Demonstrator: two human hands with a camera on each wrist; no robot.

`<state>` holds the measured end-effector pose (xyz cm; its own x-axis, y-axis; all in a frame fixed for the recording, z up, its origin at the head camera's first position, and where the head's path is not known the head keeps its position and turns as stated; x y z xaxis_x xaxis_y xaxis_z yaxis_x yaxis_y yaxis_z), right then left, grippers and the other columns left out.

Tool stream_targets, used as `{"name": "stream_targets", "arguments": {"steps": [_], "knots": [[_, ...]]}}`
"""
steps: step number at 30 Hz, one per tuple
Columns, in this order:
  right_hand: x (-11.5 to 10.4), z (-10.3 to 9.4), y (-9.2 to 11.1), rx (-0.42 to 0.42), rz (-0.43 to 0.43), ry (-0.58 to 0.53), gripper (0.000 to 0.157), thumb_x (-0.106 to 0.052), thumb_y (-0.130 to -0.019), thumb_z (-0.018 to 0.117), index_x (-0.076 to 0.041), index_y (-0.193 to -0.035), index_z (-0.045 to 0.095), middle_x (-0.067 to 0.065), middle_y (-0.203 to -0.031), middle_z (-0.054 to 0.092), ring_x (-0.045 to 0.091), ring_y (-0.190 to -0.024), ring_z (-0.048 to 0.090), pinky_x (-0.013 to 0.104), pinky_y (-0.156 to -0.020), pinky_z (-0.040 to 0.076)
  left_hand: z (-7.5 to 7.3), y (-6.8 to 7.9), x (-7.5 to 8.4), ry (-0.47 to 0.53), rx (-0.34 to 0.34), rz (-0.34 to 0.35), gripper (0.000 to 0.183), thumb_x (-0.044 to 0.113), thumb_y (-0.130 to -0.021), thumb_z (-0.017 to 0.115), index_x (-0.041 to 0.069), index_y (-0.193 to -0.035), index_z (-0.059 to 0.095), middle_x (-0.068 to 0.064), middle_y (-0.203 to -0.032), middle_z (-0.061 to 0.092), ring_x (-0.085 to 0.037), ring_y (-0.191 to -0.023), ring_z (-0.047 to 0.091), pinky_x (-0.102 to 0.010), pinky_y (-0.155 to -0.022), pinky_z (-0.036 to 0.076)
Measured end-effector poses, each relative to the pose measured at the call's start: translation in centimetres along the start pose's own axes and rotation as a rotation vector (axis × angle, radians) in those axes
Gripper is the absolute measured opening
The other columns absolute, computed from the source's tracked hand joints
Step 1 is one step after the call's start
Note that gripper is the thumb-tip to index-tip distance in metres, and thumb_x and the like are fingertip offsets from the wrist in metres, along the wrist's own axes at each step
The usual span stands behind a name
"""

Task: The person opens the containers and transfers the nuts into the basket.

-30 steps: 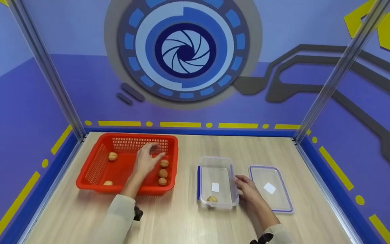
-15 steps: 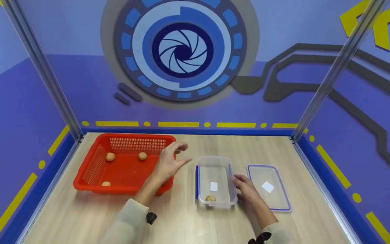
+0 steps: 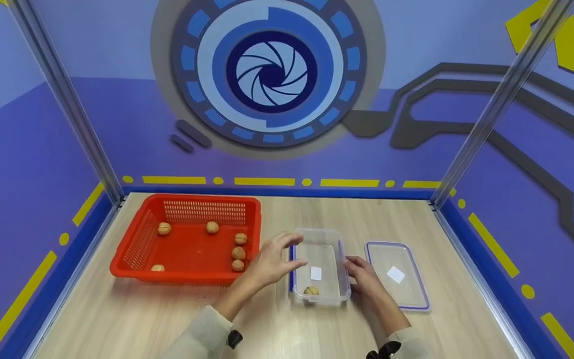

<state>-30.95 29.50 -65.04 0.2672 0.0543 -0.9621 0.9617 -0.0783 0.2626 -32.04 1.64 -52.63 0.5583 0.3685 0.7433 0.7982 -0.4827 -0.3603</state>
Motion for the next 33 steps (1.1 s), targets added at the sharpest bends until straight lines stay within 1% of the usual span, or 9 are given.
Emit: {"name": "stream_targets", "arguments": {"steps": [2,5,8,12,16,21,24,28,33], "knots": [[0.0,-0.1,0.0,-0.004,0.002,0.002,0.045,-0.026,-0.109,0.058,0.004,-0.143,0.055,0.023,-0.146,0.057,0.042,-0.137,0.053,0.061,-0.108,0.049,0.8,0.1,-0.1,-0.011,-0.023,0.008,0.052,0.023,-0.094,0.084,0.010,-0.140,0.064,-0.007,-0.135,0.068,-0.023,-0.123,0.065,-0.041,-0.107,0.054],[0.0,-0.1,0.0,-0.003,0.005,-0.004,0.045,-0.027,-0.109,0.058,0.004,-0.142,0.055,0.022,-0.145,0.057,0.042,-0.137,0.053,0.062,-0.108,0.047,2.0,0.3,-0.7,-0.045,-0.068,-0.004,0.053,0.025,-0.094,0.084,0.011,-0.141,0.064,-0.006,-0.136,0.067,-0.023,-0.124,0.065,-0.042,-0.108,0.053],[0.0,-0.1,-0.1,0.001,0.004,-0.007,0.044,-0.027,-0.109,0.058,0.004,-0.141,0.056,0.022,-0.144,0.058,0.042,-0.137,0.053,0.062,-0.108,0.048,3.1,0.4,-1.4,-0.073,-0.121,-0.024,0.055,0.028,-0.093,0.084,0.013,-0.142,0.063,-0.004,-0.137,0.067,-0.021,-0.126,0.064,-0.041,-0.109,0.052],[0.0,-0.1,-0.1,0.004,0.004,-0.013,0.045,-0.027,-0.109,0.058,0.005,-0.141,0.056,0.022,-0.143,0.059,0.042,-0.136,0.054,0.061,-0.108,0.049,4.3,0.5,-1.9,-0.085,-0.180,-0.038,0.058,0.026,-0.093,0.085,0.013,-0.144,0.062,-0.004,-0.138,0.065,-0.021,-0.126,0.063,-0.039,-0.108,0.052],[0.1,-0.1,-0.2,0.011,0.005,-0.020,0.044,-0.026,-0.109,0.058,0.005,-0.141,0.056,0.022,-0.142,0.059,0.041,-0.134,0.055,0.059,-0.106,0.050,5.5,0.2,-2.0,-0.125,-0.243,-0.012,0.060,0.024,-0.092,0.086,0.010,-0.144,0.062,-0.004,-0.138,0.065,-0.018,-0.126,0.062,-0.037,-0.110,0.051],[0.1,0.1,-0.3,0.012,0.012,-0.032,0.043,-0.025,-0.109,0.058,0.005,-0.140,0.056,0.022,-0.140,0.060,0.040,-0.133,0.056,0.057,-0.104,0.052,6.9,-0.4,-2.1,-0.212,-0.330,0.084,0.058,0.020,-0.088,0.089,0.005,-0.138,0.065,-0.005,-0.133,0.069,-0.018,-0.123,0.064,-0.033,-0.109,0.051],[0.1,0.1,-0.4,0.015,0.021,-0.035,0.044,-0.026,-0.109,0.059,0.004,-0.140,0.057,0.022,-0.140,0.060,0.040,-0.132,0.056,0.056,-0.103,0.053,7.5,-0.5,-2.3,-0.255,-0.389,0.111,0.054,0.020,-0.089,0.088,0.005,-0.136,0.066,-0.005,-0.132,0.070,-0.018,-0.122,0.065,-0.032,-0.108,0.050],[0.1,0.1,-0.4,0.022,0.026,-0.038,0.044,-0.026,-0.109,0.060,0.004,-0.140,0.057,0.023,-0.140,0.060,0.040,-0.132,0.056,0.057,-0.103,0.053,8.0,-0.6,-2.5,-0.318,-0.463,0.096,0.051,0.024,-0.093,0.084,0.008,-0.138,0.067,-0.002,-0.134,0.069,-0.015,-0.124,0.063,-0.031,-0.110,0.049],[0.2,0.1,-0.3,0.029,0.024,-0.055,0.045,-0.028,-0.107,0.063,0.004,-0.139,0.057,0.022,-0.138,0.061,0.038,-0.130,0.057,0.054,-0.099,0.055,8.2,-0.7,-2.5,-0.370,-0.512,0.079,0.047,0.025,-0.095,0.082,0.011,-0.137,0.068,0.001,-0.133,0.069,-0.013,-0.123,0.062,-0.031,-0.109,0.049]]}}
Point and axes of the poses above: each hand's wrist, its own y-axis away from the middle knuckle, its own z-axis out of the palm, x = y × z, the point moved 5 cm from there along -y, towards the middle knuckle
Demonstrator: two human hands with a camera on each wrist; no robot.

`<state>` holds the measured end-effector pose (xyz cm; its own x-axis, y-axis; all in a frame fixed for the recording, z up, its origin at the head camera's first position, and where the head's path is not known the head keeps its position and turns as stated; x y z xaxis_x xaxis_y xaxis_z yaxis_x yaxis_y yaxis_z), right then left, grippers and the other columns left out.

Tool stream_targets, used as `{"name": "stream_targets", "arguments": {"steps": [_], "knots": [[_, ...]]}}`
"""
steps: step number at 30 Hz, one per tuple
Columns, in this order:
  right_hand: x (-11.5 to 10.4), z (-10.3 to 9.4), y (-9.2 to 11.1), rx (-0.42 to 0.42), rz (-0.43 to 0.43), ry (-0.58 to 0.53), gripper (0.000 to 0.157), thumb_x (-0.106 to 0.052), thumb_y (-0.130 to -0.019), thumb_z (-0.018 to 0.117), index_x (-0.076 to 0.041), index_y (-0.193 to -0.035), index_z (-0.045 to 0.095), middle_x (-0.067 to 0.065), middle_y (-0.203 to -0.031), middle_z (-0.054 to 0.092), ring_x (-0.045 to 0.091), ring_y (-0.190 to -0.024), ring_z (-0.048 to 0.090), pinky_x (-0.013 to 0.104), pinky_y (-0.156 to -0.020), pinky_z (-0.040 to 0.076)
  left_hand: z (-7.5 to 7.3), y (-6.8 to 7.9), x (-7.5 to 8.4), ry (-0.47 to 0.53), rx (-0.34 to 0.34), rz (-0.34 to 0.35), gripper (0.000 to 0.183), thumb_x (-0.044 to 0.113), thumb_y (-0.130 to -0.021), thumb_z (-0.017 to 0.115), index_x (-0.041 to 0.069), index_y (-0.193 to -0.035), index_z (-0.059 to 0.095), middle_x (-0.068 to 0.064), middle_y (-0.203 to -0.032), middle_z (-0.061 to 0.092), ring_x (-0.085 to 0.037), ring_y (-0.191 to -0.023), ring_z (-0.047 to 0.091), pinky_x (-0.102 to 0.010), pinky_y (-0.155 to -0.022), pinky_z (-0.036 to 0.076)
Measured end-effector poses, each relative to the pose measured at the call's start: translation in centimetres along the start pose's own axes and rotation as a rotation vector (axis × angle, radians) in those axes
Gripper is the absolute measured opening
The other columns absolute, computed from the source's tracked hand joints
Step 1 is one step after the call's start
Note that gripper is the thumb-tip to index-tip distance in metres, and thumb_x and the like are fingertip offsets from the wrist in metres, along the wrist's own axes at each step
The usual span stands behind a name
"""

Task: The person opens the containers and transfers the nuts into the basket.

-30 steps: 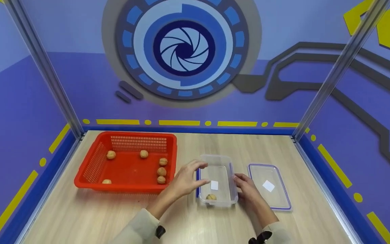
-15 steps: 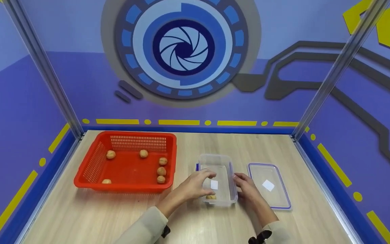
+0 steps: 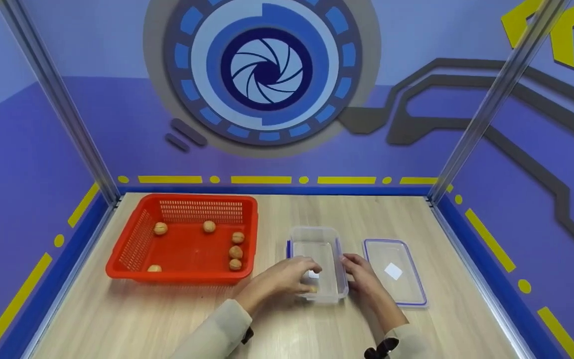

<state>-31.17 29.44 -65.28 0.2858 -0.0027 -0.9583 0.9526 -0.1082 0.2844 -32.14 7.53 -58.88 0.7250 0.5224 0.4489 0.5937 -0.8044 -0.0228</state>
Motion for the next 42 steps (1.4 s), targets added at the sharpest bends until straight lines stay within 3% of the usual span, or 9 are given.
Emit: {"name": "stream_targets", "arguments": {"steps": [6,15,22,42], "knots": [[0.0,0.0,0.0,0.007,-0.005,-0.008,0.046,-0.029,-0.106,0.064,0.004,-0.138,0.058,0.022,-0.137,0.061,0.036,-0.125,0.059,0.048,-0.093,0.058,0.2,-0.3,0.1,-0.063,-0.017,0.015,0.042,0.023,-0.094,0.083,0.012,-0.133,0.072,0.002,-0.127,0.072,-0.012,-0.116,0.064,-0.029,-0.105,0.051],[0.0,0.0,-0.1,-0.004,0.002,0.009,0.047,-0.030,-0.107,0.063,0.004,-0.140,0.057,0.022,-0.140,0.060,0.036,-0.130,0.057,0.052,-0.100,0.054,0.3,-0.8,0.1,-0.141,-0.047,0.060,0.031,0.028,-0.093,0.083,0.014,-0.119,0.079,0.005,-0.112,0.077,-0.011,-0.101,0.066,-0.027,-0.095,0.054],[0.0,0.0,0.2,-0.010,-0.016,-0.010,0.047,-0.028,-0.108,0.062,0.004,-0.141,0.055,0.023,-0.136,0.061,0.036,-0.123,0.061,0.048,-0.092,0.059,0.4,-1.0,0.1,-0.235,-0.057,0.067,0.027,0.031,-0.090,0.084,0.019,-0.114,0.082,0.010,-0.105,0.079,-0.010,-0.097,0.067,-0.025,-0.089,0.053],[-0.2,0.0,0.2,-0.002,-0.010,0.023,0.047,-0.029,-0.109,0.061,0.005,-0.142,0.056,0.023,-0.142,0.060,0.040,-0.132,0.057,0.057,-0.103,0.052,0.6,-1.3,0.2,-0.295,-0.029,0.065,0.024,0.030,-0.087,0.084,0.023,-0.110,0.082,0.012,-0.099,0.078,-0.007,-0.088,0.068,-0.026,-0.081,0.054]]}}
Point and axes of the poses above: each hand's wrist, its own y-axis away from the middle knuckle, its own z-axis out of the palm, x = y × z, the point moved 5 cm from there along -y, towards the middle knuckle
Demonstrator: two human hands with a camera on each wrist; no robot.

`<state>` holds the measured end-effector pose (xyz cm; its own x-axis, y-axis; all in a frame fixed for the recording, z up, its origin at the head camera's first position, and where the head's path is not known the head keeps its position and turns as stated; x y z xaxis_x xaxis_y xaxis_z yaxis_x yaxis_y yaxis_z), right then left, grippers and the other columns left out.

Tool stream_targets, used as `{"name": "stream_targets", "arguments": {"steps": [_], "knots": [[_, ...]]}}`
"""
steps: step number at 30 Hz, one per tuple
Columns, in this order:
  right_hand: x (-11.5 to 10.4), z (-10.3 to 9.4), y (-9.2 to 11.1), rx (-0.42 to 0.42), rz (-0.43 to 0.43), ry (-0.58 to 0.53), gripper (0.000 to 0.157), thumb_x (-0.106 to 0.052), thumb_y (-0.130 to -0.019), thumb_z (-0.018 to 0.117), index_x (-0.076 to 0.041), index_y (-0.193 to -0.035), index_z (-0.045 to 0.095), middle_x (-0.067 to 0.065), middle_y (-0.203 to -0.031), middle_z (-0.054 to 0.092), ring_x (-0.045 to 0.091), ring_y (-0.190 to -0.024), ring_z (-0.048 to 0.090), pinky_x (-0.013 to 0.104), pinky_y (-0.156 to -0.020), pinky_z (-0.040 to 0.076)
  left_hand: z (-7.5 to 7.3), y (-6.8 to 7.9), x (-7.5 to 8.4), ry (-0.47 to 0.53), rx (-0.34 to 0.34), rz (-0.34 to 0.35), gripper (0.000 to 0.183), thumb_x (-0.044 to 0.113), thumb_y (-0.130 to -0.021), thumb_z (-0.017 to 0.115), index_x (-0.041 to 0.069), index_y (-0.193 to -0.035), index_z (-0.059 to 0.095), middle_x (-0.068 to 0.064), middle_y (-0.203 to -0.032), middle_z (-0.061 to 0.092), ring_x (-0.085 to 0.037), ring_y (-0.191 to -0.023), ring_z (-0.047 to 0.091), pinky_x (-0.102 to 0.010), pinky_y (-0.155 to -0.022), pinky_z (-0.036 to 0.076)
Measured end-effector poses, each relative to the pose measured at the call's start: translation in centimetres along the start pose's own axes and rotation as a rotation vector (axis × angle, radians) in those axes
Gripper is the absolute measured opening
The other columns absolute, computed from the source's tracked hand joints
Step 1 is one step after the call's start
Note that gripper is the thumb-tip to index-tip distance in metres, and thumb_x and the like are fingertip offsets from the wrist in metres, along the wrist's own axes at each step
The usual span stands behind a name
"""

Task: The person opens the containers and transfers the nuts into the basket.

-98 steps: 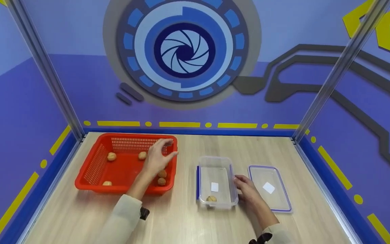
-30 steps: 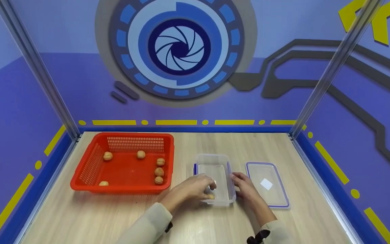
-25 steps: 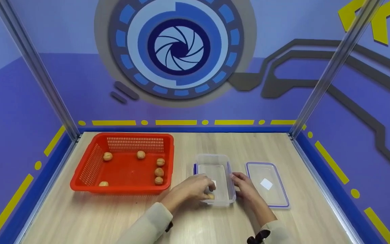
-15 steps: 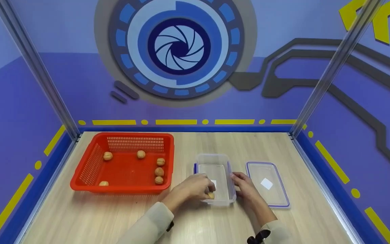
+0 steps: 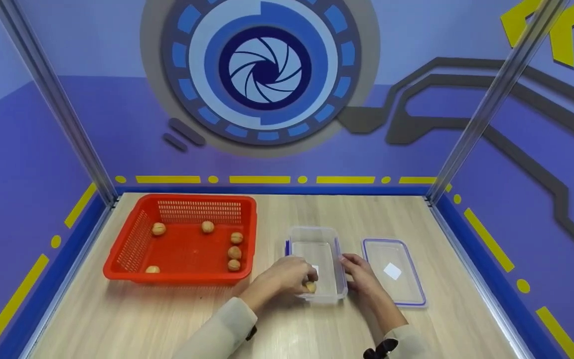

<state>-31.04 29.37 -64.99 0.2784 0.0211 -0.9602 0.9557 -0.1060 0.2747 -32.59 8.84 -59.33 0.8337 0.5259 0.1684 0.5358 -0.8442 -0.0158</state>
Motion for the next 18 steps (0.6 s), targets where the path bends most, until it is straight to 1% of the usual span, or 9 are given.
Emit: {"name": "stream_targets", "arguments": {"steps": [4,7,13,18], "knots": [[-0.04,0.05,-0.03,-0.003,0.004,-0.003,0.048,-0.030,-0.108,0.062,0.004,-0.141,0.056,0.023,-0.141,0.061,0.039,-0.131,0.057,0.055,-0.102,0.053,-0.05,-0.03,0.00,-0.011,0.000,-0.010,0.024,0.029,-0.086,0.085,0.024,-0.109,0.083,0.013,-0.097,0.078,-0.006,-0.085,0.067,-0.026,-0.079,0.053],[0.02,0.00,-0.08,-0.003,0.002,-0.002,0.048,-0.030,-0.107,0.063,0.004,-0.141,0.056,0.023,-0.139,0.061,0.038,-0.129,0.058,0.054,-0.100,0.055,-0.08,-0.08,0.02,-0.022,0.008,-0.014,0.021,0.028,-0.085,0.084,0.026,-0.107,0.083,0.015,-0.093,0.077,-0.005,-0.080,0.064,-0.025,-0.077,0.052],[0.23,-0.25,-0.31,0.008,0.003,0.010,0.051,-0.033,-0.106,0.065,0.003,-0.140,0.058,0.021,-0.139,0.061,0.037,-0.128,0.058,0.053,-0.100,0.055,-0.25,-0.09,0.14,-0.030,0.029,0.003,0.018,0.026,-0.084,0.083,0.026,-0.102,0.083,0.015,-0.085,0.074,-0.002,-0.071,0.055,-0.024,-0.070,0.049],[0.34,-0.27,-0.35,0.007,0.012,0.009,0.052,-0.035,-0.106,0.065,0.002,-0.141,0.058,0.020,-0.141,0.061,0.036,-0.130,0.058,0.054,-0.102,0.054,-0.23,-0.07,0.20,-0.026,0.031,0.016,0.017,0.023,-0.084,0.081,0.025,-0.100,0.083,0.013,-0.083,0.073,-0.004,-0.068,0.051,-0.024,-0.066,0.045]]}}
Point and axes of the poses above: each hand's wrist, its own y-axis away from the middle knuckle, its own z-axis out of the palm, x = y × z, the point moved 5 cm from there along -y, towards the middle knuckle
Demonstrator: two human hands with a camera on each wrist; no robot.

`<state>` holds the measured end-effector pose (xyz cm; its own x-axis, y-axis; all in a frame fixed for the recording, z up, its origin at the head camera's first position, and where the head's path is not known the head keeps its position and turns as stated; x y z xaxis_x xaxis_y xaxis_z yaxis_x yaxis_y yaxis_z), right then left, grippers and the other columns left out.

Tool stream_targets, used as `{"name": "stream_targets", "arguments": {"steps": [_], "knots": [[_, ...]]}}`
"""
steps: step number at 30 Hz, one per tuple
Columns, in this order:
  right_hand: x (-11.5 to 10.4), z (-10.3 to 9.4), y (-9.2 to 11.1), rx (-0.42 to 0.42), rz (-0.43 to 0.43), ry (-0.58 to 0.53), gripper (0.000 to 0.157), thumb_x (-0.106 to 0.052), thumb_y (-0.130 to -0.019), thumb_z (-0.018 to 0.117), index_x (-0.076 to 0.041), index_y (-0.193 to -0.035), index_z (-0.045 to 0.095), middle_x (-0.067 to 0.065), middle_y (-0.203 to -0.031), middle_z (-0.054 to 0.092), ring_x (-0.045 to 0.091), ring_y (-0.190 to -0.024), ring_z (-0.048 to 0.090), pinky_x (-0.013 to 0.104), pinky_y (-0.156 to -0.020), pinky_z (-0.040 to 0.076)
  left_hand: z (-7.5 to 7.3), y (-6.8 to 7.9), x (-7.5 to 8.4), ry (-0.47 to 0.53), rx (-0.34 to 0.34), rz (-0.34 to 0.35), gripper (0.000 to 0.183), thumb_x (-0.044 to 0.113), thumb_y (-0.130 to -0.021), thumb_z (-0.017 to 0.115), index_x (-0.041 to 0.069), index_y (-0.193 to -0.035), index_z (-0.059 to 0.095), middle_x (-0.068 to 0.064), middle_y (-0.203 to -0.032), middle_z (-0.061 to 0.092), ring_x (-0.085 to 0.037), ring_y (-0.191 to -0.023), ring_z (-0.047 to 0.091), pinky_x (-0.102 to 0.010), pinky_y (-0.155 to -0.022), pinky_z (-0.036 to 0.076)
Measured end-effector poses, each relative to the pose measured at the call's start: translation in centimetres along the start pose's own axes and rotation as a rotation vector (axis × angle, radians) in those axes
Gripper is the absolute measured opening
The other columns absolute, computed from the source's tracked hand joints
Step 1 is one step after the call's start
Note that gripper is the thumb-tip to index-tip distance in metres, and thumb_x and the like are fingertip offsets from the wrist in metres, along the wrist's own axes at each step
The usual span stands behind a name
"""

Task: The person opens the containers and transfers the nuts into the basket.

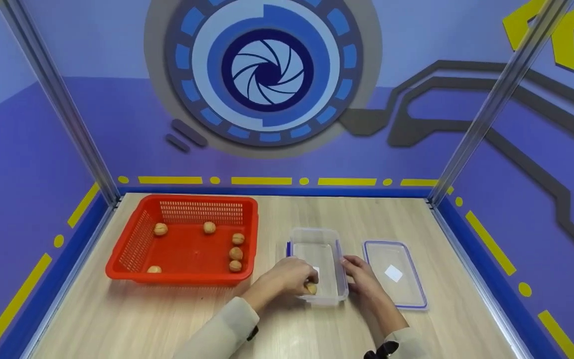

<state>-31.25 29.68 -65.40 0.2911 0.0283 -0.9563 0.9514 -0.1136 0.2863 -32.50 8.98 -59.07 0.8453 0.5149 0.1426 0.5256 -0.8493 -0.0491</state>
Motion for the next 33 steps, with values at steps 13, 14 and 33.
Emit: {"name": "stream_targets", "arguments": {"steps": [13,14,33], "knots": [[-0.3,-0.2,0.2,0.000,0.003,-0.013,0.047,-0.029,-0.108,0.061,0.004,-0.142,0.056,0.021,-0.141,0.059,0.038,-0.132,0.056,0.053,-0.101,0.054,0.3,-0.4,-0.3,0.097,0.004,-0.012,0.023,0.029,-0.088,0.085,0.021,-0.109,0.081,0.012,-0.093,0.074,-0.005,-0.076,0.058,-0.024,-0.075,0.050],[-0.2,-0.2,0.1,-0.001,0.004,-0.014,0.047,-0.029,-0.108,0.061,0.004,-0.141,0.056,0.021,-0.141,0.060,0.037,-0.132,0.056,0.053,-0.101,0.054,0.4,-0.3,-0.3,0.109,0.013,-0.013,0.024,0.028,-0.088,0.086,0.020,-0.110,0.081,0.012,-0.094,0.075,-0.004,-0.077,0.058,-0.023,-0.076,0.050],[-0.2,0.3,0.2,0.003,-0.008,-0.021,0.043,-0.024,-0.109,0.059,0.006,-0.139,0.056,0.022,-0.137,0.061,0.037,-0.128,0.058,0.052,-0.098,0.056,-5.2,3.3,-0.5,0.482,0.293,-0.070,0.038,0.024,-0.094,0.084,0.013,-0.128,0.072,0.004,-0.125,0.072,-0.011,-0.113,0.065,-0.030,-0.103,0.053]]}}
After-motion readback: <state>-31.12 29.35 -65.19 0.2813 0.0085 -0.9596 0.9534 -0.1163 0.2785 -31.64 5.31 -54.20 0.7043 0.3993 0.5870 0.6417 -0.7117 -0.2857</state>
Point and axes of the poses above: each hand's wrist, its own y-axis away from the middle knuckle, its own z-axis out of the palm, x = y × z, the point moved 5 cm from there along -y, towards the middle knuckle
